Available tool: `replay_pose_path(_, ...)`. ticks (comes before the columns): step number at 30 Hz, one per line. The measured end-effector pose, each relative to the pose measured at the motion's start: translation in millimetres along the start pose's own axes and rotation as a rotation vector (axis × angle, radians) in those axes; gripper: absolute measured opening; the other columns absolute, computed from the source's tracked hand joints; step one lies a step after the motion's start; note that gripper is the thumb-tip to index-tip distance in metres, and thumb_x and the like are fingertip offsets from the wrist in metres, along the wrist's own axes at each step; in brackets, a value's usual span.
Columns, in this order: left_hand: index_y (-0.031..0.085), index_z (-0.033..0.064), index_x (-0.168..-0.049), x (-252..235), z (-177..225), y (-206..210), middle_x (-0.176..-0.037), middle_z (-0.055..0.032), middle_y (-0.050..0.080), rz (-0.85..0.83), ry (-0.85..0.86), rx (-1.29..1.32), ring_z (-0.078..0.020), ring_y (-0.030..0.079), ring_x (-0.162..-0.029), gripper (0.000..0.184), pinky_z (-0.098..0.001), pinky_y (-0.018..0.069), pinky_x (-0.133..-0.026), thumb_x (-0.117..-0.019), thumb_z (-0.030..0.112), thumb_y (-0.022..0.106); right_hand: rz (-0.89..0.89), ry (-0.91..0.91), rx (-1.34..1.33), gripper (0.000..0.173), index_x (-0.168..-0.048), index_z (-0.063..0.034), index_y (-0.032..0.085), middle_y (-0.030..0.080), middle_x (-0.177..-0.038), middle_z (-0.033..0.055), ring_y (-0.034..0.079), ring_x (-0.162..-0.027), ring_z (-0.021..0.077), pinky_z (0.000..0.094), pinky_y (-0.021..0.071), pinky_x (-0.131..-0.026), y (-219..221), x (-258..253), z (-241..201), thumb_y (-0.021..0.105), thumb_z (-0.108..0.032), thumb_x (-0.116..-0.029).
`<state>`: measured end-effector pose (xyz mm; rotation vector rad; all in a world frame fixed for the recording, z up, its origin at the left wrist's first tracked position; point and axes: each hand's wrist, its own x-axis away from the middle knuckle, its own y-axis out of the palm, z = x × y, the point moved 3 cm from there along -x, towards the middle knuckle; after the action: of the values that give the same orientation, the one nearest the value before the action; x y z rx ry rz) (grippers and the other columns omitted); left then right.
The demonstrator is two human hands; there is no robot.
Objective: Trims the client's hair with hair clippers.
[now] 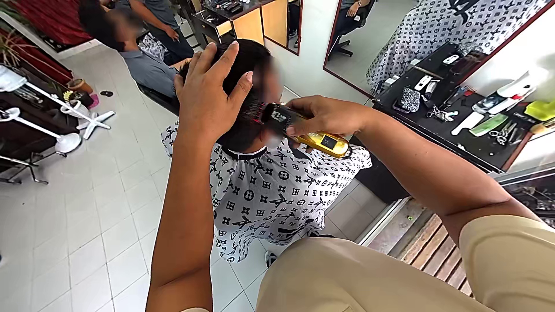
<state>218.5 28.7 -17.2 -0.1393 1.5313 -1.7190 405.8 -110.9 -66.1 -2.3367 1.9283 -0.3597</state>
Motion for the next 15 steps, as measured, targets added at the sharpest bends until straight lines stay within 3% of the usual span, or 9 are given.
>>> replay_pose_path(3,0.041,0.0356,-0.158,1.1,0.2,0.3,-0.166,-0.0071,0.036,0.005,-0.003,0.0,-0.0312,0.025,-0.156,0.064,-0.0728,0.0153,-0.116,-0.1026,0.067,0.033,-0.009,0.056,-0.089,0.034,-0.128,-0.0037,0.053,0.069,-0.1,0.0118,0.073,-0.078,0.021,0.0355,0.0647,-0.063,-4.4,-0.4,6.2,0.065,-0.017,-0.0993)
replay_pose_path(8,0.041,0.0351,-0.158,-0.7,1.4,1.0,-0.166,-0.0075,0.035,0.005,0.005,-0.016,-0.0309,0.027,-0.155,0.068,-0.0722,0.018,-0.115,-0.1003,0.07,0.037,0.012,-0.071,-0.033,0.036,-0.129,-0.0032,0.052,0.069,-0.099,0.0104,0.073,-0.078,0.0189,0.0333,0.0643,-0.062,4.9,-4.2,-16.6,0.066,-0.017,-0.0985)
replay_pose_path(12,0.041,0.0357,-0.158,-0.6,1.2,0.3,-0.166,-0.0062,0.036,0.008,-0.01,-0.008,-0.0305,0.026,-0.156,0.066,-0.073,0.0158,-0.116,-0.1021,0.068,0.033,-0.005,0.027,-0.07,0.035,-0.129,-0.0043,0.053,0.069,-0.098,0.0109,0.073,-0.076,0.0194,0.0343,0.0642,-0.062,-5.6,0.0,4.3,0.065,-0.017,-0.0985)
replay_pose_path(15,0.041,0.0361,-0.158,-1.4,1.2,1.0,-0.165,-0.0056,0.037,0.001,-0.001,-0.017,-0.0302,0.026,-0.156,0.064,-0.073,0.0162,-0.116,-0.1028,0.067,0.033,0.006,0.003,-0.072,0.034,-0.127,-0.0038,0.053,0.069,-0.098,0.01,0.073,-0.077,0.0186,0.033,0.0642,-0.063,-0.5,-0.7,-5.9,0.065,-0.019,-0.0993)
